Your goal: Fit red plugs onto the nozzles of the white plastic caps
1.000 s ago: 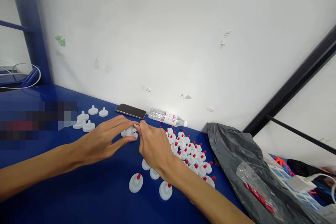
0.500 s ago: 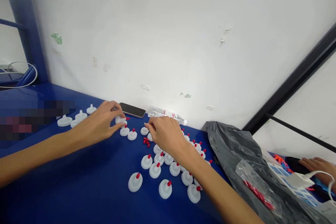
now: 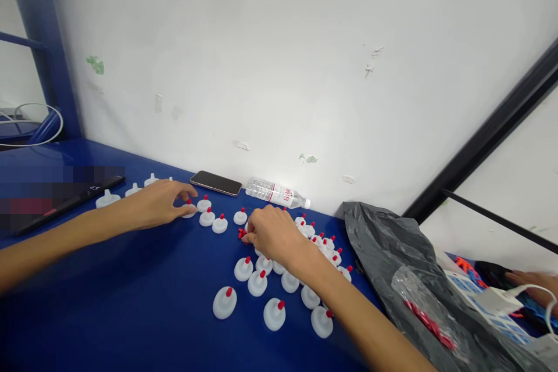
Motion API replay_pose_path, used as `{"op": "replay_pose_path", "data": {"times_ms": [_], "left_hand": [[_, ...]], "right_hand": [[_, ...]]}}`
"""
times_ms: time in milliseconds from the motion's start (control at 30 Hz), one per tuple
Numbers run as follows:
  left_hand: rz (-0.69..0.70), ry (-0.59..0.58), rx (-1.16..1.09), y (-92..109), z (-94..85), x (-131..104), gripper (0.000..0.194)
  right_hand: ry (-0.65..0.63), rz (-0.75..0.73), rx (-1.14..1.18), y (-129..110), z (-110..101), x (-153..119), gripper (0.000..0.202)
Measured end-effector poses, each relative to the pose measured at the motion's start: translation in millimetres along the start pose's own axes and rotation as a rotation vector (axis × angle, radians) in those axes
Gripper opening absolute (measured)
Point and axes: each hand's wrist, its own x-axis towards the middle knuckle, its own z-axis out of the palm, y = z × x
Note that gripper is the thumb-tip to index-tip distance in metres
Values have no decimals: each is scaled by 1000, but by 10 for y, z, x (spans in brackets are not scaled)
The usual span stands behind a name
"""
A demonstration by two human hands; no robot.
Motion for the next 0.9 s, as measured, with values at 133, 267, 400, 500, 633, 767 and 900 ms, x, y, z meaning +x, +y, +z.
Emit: {"op": "replay_pose_path", "data": {"times_ms": [133,267,400,500,633,767,900], "left_hand": [[29,92,101,-109,-153,51,48],[-30,96,228,-278,-247,112,40],[-76,37,281,-340,-251,130,32],[-80,10,295,-321,-243,128,31],[-46,-28,271,-310,-210,135,31],[-22,-47,249,-349,-127,147,32],[9,-2,203,-393,-84,160,23]], "right_hand": [[-2,-20,10,-6,21,5,9],[9,-32,-1,5,54,10,17],[23,-48,-17,29,99,15,22],[26,-56,-19,46,123,14,22],[28,-74,-3,52,90,5,22],[40,-80,57,32,-25,-27,19],[22,-88,168,11,-125,-57,17]]}}
